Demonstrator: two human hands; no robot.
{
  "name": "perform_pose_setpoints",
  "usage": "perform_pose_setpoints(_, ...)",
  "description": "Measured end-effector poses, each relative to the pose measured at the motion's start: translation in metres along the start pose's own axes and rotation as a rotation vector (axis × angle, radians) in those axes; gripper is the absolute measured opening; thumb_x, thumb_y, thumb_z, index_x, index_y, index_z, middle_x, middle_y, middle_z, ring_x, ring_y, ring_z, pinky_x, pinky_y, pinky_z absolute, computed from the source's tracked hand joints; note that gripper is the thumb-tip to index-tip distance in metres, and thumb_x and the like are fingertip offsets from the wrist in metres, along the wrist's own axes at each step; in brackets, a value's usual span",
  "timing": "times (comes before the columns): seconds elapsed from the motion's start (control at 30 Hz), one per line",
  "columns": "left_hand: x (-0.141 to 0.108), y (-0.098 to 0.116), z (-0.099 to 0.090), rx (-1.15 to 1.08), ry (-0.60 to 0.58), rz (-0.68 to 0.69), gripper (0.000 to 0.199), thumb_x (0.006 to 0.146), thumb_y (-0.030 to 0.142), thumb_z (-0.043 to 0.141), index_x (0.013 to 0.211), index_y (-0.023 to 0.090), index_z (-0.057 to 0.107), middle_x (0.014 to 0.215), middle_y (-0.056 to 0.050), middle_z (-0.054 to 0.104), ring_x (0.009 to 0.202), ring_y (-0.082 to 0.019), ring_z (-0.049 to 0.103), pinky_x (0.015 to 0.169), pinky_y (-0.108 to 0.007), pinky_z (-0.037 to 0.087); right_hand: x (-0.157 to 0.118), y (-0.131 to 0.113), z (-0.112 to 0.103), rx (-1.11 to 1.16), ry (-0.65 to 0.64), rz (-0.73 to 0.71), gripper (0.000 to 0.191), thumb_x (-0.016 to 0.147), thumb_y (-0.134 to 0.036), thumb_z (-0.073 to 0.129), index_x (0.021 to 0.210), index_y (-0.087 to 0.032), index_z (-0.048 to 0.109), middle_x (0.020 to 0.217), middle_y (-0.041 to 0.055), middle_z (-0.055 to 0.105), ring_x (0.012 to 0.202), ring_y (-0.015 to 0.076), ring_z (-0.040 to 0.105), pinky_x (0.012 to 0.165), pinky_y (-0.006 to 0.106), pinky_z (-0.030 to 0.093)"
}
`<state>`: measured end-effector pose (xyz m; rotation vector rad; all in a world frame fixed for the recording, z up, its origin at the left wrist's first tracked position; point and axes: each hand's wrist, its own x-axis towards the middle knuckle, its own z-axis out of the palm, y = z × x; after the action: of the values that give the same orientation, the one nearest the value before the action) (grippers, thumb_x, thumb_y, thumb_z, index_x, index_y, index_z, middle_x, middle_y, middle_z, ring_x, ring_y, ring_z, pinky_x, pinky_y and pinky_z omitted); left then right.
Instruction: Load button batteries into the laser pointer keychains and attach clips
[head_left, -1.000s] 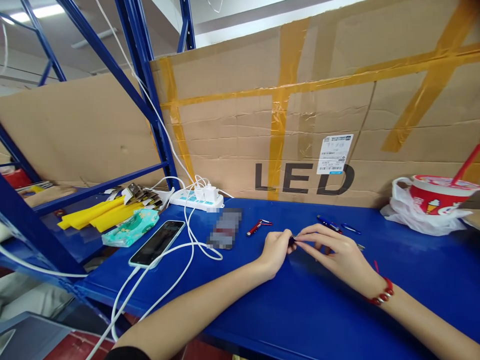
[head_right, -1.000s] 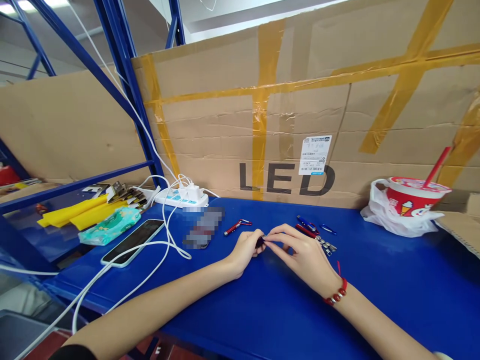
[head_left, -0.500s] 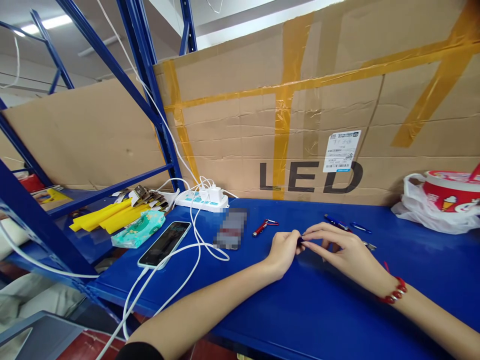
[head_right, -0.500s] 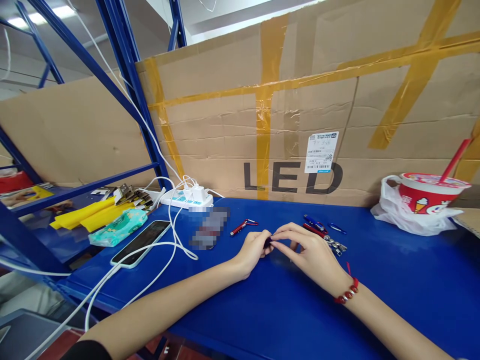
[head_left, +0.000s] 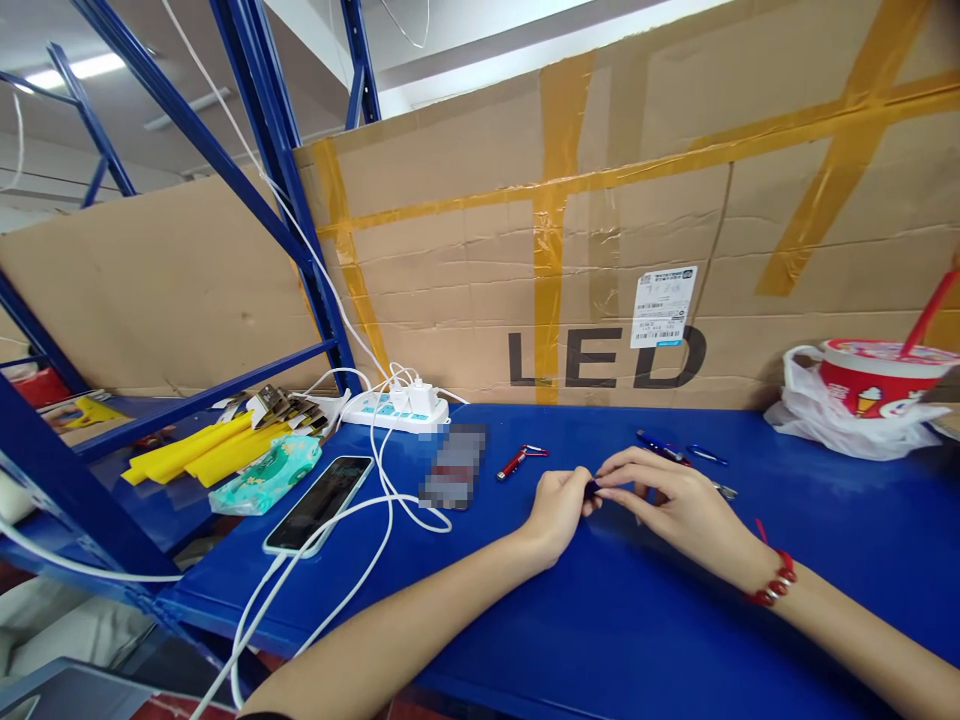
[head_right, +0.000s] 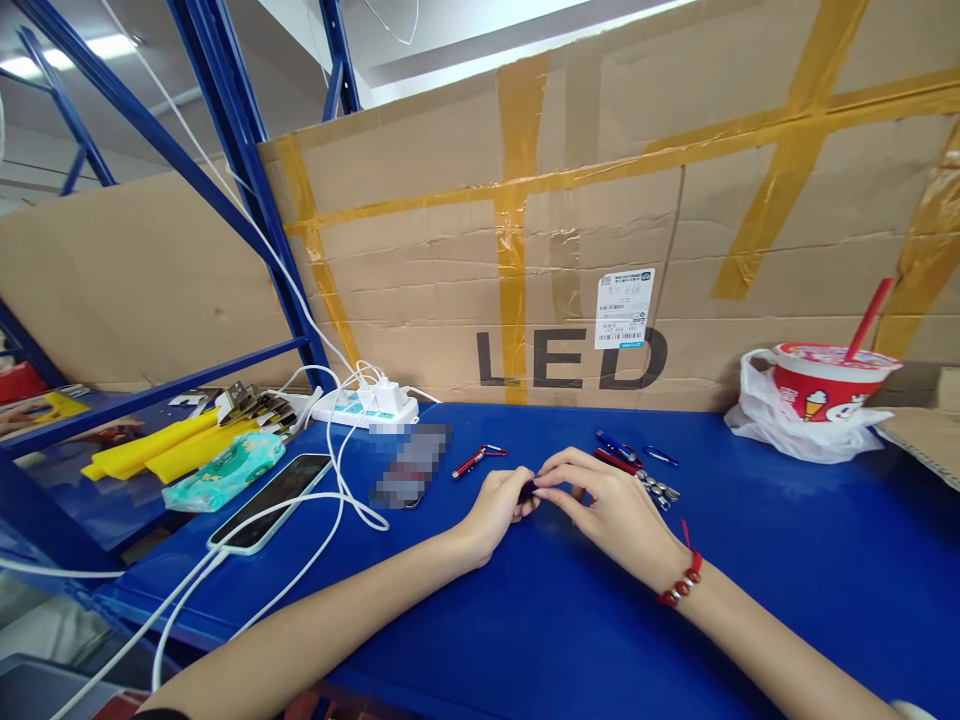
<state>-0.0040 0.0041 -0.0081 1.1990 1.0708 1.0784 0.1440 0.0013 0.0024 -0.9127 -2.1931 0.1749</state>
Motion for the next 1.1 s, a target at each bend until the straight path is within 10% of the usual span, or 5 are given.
perform_pose_setpoints(0.37, -0.003, 0.010, 0.000, -0.026, 0.006, -0.048, 0.029, 0.077, 0.020, 0.034, 0.050, 0.012, 0.042, 0.043, 0.002, 0.036, 0.040, -0.005, 0.028, 0.042, -0.020, 0.016, -0.001, -0.004, -0.002, -0.101, 0.032, 0.003, 0.020, 0.087, -0.036, 0.045, 0.092, -0.025, 0.061, 0.094, -0.0012, 0.060, 0.066, 0.0076, 0.056, 0.056, 0.018, 0.042)
perform_pose_setpoints(0.87, -0.002, 0.007, -0.003, -0.107, -0.020, -0.046, 0.027, 0.077, 0.027, 0.036, 0.055, 0.012, 0.042, 0.043, 0.003, 0.033, 0.039, -0.004, 0.024, 0.040, -0.018, 0.013, 0.006, 0.015, -0.047, -0.464, 0.139, 0.526, 0.019, 0.082, -0.036, 0.049, 0.090, -0.030, 0.064, 0.088, -0.0060, 0.066, 0.075, 0.0143, 0.061, 0.051, 0.021, 0.035)
perform_pose_setpoints(1.1, -0.003, 0.010, -0.001, -0.108, -0.007, -0.079, 0.026, 0.077, 0.025, 0.037, 0.055, 0.012, 0.042, 0.043, 0.003, 0.033, 0.039, -0.004, 0.024, 0.040, -0.018, 0.013, 0.003, 0.022, -0.046, -0.648, -0.112, 0.623, 0.014, 0.078, -0.029, 0.055, 0.086, -0.029, 0.067, 0.087, -0.0008, 0.066, 0.079, 0.0206, 0.061, 0.051, 0.024, 0.034)
